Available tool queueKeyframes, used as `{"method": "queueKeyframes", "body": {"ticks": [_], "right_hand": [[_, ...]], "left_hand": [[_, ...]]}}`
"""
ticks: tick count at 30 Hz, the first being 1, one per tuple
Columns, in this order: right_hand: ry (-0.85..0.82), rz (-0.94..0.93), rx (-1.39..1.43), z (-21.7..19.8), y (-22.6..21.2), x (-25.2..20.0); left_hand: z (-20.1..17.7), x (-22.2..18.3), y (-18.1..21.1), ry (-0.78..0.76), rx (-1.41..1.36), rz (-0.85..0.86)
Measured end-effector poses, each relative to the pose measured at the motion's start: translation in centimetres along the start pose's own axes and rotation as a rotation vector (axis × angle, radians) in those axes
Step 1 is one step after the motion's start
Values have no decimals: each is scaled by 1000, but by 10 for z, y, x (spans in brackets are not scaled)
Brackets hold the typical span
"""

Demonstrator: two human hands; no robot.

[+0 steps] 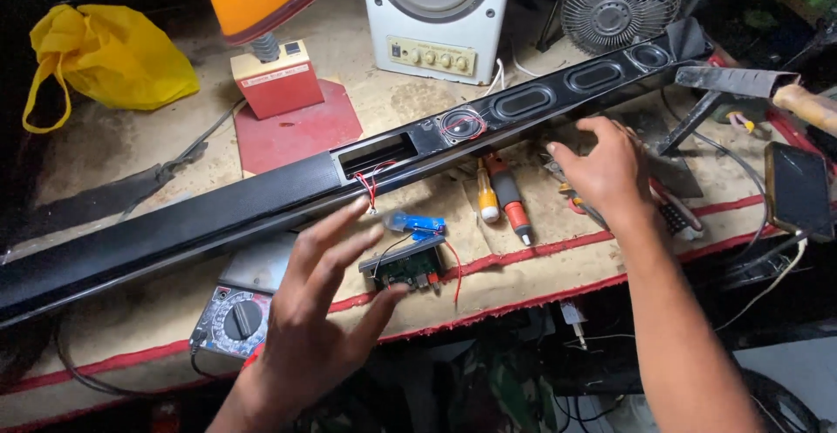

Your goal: Inspecting and connecting a circuit board within a soundbar housing, using a multimeter for testing.

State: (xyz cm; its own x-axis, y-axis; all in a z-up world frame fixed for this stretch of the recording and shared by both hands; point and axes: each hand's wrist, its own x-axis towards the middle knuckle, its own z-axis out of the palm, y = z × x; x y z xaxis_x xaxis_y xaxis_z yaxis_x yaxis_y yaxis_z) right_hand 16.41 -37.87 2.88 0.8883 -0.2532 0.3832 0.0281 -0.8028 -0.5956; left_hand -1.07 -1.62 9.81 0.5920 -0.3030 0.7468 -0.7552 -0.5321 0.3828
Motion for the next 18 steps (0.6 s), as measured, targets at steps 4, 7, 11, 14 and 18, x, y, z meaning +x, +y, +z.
{"method": "queueKeyframes", "body": {"ticks": [4, 7, 11, 14, 18], "right_hand": [[-69, 7, -195, 13, 5, 23], [-80, 11, -184, 7, 0, 17], [122, -138, -124, -21, -9, 12], [290, -465, -166, -19, -12, 50], [-28, -305, -161, -21, -61, 104]], "left_hand": [[29, 71, -41, -173, 34, 21], [61, 109, -80, -352, 125, -118], [97, 138, -105, -549, 224, -204], [119, 134, -122, -603, 284, -224], [128, 134, -126, -579, 298, -254]]}}
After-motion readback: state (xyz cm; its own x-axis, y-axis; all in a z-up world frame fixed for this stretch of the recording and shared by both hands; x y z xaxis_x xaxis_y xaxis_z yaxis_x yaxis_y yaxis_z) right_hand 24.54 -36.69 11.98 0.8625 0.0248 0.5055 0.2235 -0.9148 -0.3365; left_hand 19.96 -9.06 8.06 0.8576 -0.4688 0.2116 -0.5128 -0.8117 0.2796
